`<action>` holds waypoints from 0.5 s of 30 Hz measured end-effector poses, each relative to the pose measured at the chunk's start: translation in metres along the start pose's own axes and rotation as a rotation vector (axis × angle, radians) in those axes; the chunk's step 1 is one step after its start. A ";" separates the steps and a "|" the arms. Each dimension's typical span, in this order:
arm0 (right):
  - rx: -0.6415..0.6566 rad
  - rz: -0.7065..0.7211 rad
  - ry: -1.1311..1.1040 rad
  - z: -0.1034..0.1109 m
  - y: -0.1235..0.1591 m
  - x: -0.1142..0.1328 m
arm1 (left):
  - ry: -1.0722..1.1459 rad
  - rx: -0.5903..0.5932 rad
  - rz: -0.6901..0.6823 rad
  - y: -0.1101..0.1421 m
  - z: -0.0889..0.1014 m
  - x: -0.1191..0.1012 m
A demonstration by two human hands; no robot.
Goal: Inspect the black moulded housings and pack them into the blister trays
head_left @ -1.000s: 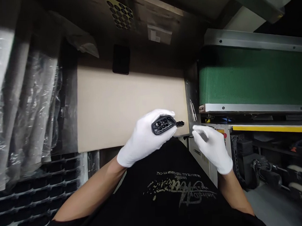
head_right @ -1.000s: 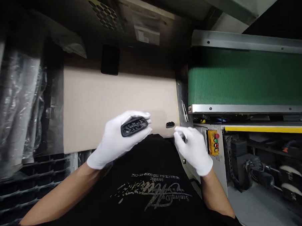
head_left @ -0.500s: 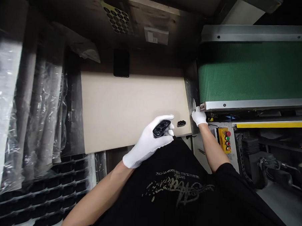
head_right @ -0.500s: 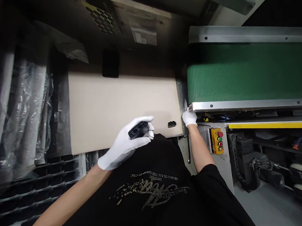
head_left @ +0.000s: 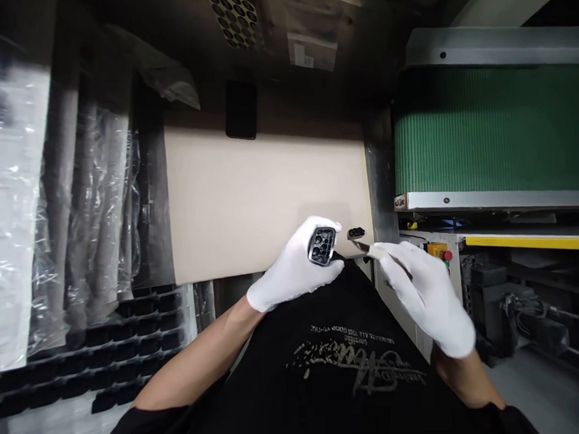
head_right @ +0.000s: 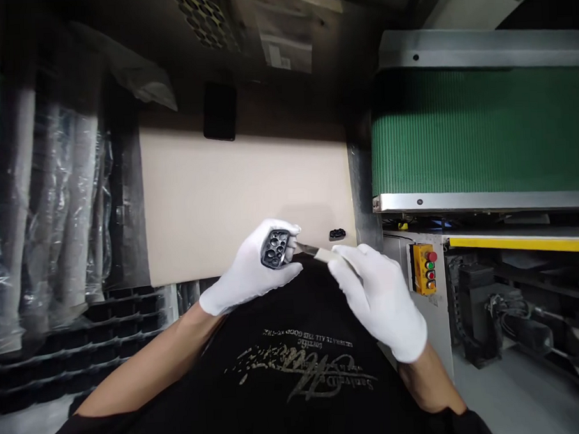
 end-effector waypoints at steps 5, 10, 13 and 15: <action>0.059 0.016 0.532 0.024 -0.001 0.045 | -0.246 -0.042 -0.326 -0.001 -0.008 -0.025; 0.186 -0.010 0.767 0.011 -0.008 0.051 | -0.373 -0.075 -0.415 0.005 -0.011 -0.030; 0.227 0.005 0.741 0.007 -0.012 0.053 | -0.402 -0.095 -0.435 0.007 -0.012 -0.030; 0.242 0.000 0.710 0.006 -0.015 0.052 | -0.424 -0.103 -0.462 0.007 -0.012 -0.030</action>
Point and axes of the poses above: each hand's wrist, its own y-axis away from the middle knuckle, its own z-axis out of the back of the hand, x = y × z, the point moved 9 cm from there along -y, towards the middle knuckle, and after that the axes turned 9 degrees about y, right-handed, at the moved point
